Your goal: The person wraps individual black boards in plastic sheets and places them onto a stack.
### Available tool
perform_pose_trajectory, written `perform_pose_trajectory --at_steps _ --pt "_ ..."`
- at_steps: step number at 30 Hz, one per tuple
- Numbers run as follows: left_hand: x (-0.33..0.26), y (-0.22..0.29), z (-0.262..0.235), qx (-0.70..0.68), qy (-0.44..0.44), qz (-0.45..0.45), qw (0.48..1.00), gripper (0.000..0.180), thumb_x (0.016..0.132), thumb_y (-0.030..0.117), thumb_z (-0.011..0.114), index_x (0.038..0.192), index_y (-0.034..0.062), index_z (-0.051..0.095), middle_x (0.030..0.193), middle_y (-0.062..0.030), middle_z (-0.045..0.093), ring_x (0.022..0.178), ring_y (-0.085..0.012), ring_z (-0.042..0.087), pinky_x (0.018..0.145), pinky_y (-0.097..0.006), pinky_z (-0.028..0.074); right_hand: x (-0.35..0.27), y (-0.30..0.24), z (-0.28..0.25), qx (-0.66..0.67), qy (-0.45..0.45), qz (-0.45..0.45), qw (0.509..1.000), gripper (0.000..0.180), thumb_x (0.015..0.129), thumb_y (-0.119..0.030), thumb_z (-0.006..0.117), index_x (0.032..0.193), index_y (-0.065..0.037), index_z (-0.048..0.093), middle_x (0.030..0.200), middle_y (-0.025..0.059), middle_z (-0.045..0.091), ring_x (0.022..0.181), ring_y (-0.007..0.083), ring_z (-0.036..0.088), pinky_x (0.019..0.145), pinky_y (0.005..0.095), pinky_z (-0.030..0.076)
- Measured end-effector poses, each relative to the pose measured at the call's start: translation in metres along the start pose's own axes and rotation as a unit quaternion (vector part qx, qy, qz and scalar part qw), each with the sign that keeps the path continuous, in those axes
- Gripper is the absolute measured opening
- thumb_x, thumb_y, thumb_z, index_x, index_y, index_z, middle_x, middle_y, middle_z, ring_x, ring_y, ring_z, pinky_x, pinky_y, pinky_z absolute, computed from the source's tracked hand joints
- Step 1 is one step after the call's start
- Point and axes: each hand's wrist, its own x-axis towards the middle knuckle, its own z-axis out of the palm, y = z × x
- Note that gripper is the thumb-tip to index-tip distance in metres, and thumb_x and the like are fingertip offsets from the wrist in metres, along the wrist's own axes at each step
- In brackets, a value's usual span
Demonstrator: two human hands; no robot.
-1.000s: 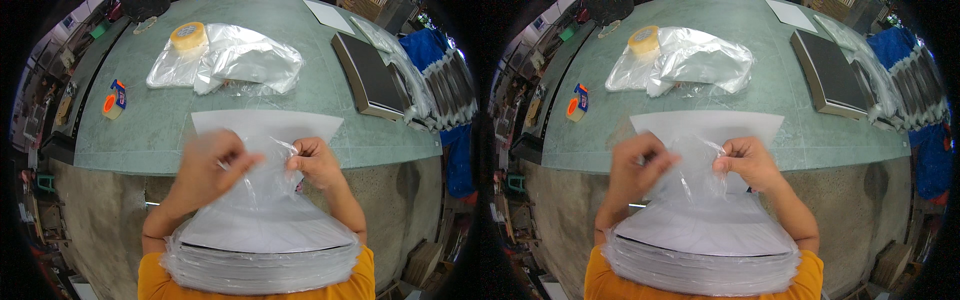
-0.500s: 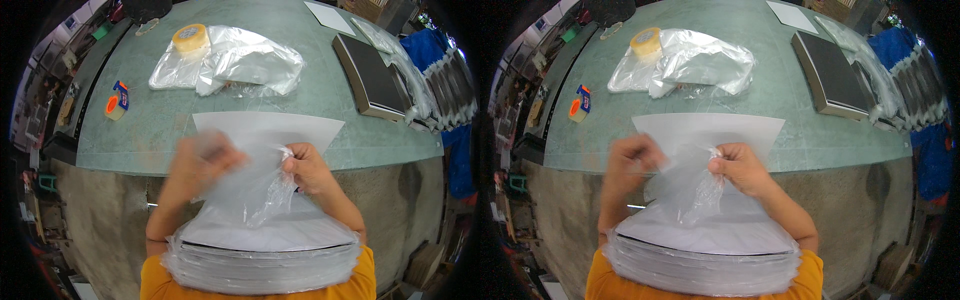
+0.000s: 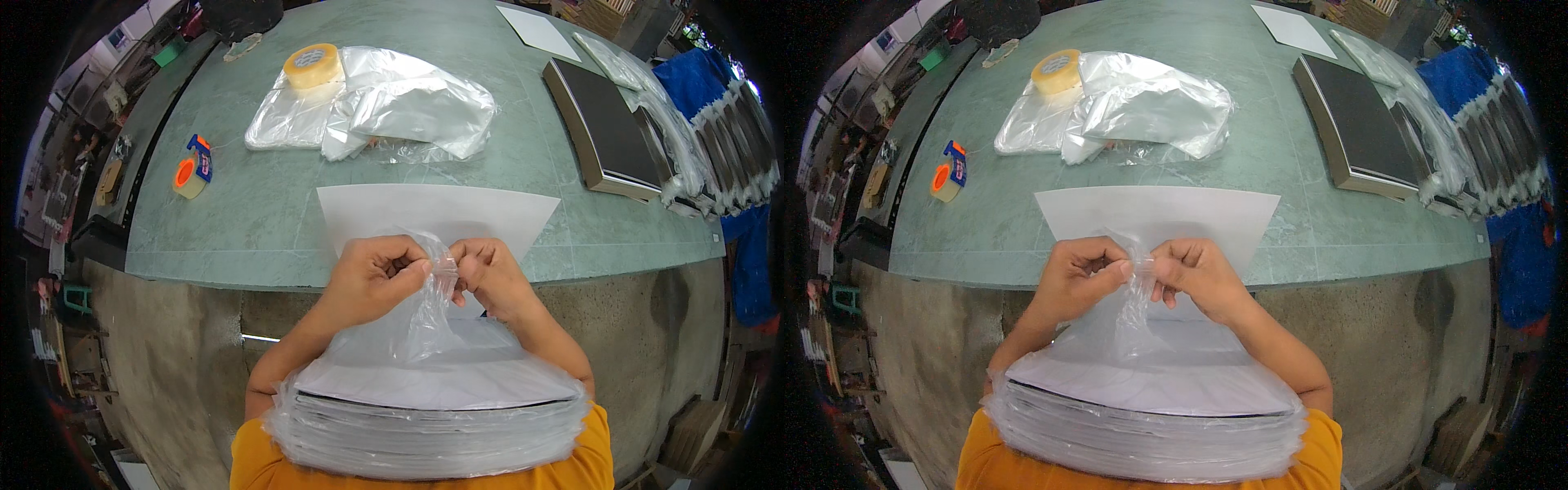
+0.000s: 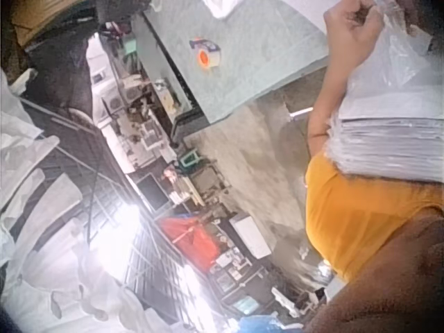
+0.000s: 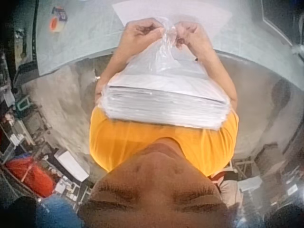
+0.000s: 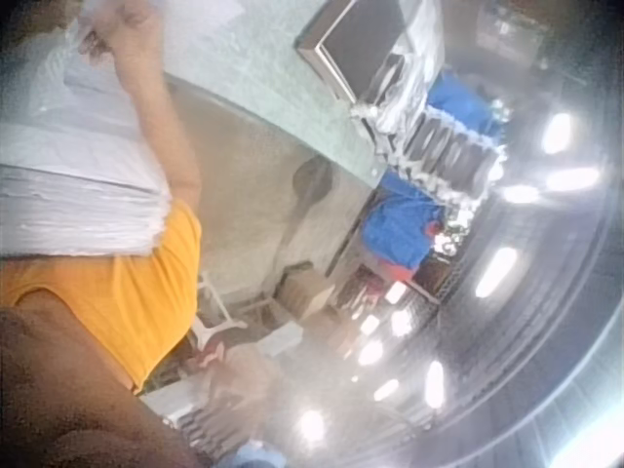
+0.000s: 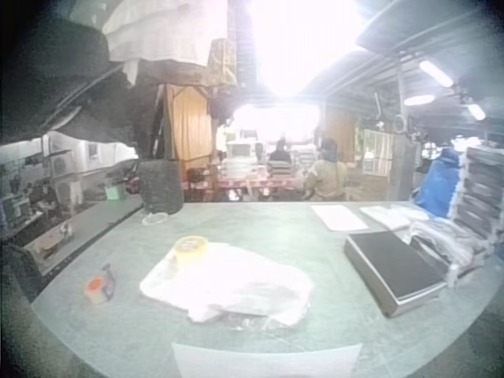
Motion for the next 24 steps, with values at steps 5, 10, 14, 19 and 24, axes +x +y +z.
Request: perform_pose_trajectory --at_steps 5,10,14,19,24 --pt "0.002 0.0 0.002 0.072 0.009 0.043 0.996 0.004 0.074 0.003 0.059 0.072 -0.0006 0.057 0.065 0.0001 0.054 0.059 -0.0032 0.044 0.052 -0.018 0.035 -0.002 -0.001 -0.012 -0.07 -0.008 -0.005 0.997 0.021 0.079 -0.02 0.061 0.073 -0.001 0.057 0.062 0.0037 0.055 0.055 0.0093 0.05 0.05 0.0205 0.04" --pt "0.002 0.001 0.001 0.088 0.012 0.059 0.994 0.005 0.074 0.003 0.059 0.073 -0.0007 0.057 0.066 -0.0002 0.054 0.058 -0.0029 0.044 0.051 -0.018 0.036 0.003 -0.003 -0.009 -0.083 -0.003 -0.016 0.996 0.02 0.077 -0.019 0.063 0.07 -0.003 0.054 0.061 0.0014 0.053 0.058 0.0073 0.049 0.052 0.02 0.04" --pt "0.0 -0.006 -0.001 0.084 0.04 0.082 0.992 0.006 0.075 0.004 0.059 0.074 -0.0004 0.056 0.066 -0.0004 0.054 0.058 -0.0035 0.045 0.051 -0.019 0.038 0.004 0.003 -0.008 -0.143 0.028 -0.032 0.989 0.016 0.076 -0.016 0.062 0.076 -0.003 0.054 0.062 0.0012 0.053 0.059 0.0065 0.048 0.05 0.0198 0.037" --pt "0.003 -0.002 -0.007 0.112 0.035 0.127 0.985 0.011 0.077 0.01 0.059 0.074 0.0004 0.055 0.062 -0.0029 0.053 0.055 -0.0061 0.046 0.049 -0.022 0.038 -0.004 0.009 -0.022 -0.136 0.021 0.116 0.984 0.02 0.076 -0.021 0.06 0.076 -0.001 0.056 0.063 0.004 0.055 0.053 0.0095 0.049 0.049 0.0211 0.038" --pt "-0.013 0.006 -0.014 0.089 0.016 0.124 0.988 0.016 0.077 0.014 0.059 0.071 0.0002 0.054 0.056 -0.0051 0.052 0.052 -0.0084 0.046 0.047 -0.024 0.038 0.0 0.001 -0.007 -0.021 -0.023 0.04 0.999 0.018 0.071 -0.012 0.065 0.079 0.002 0.057 0.069 0.0074 0.058 0.056 0.0139 0.054 0.052 0.0255 0.044"
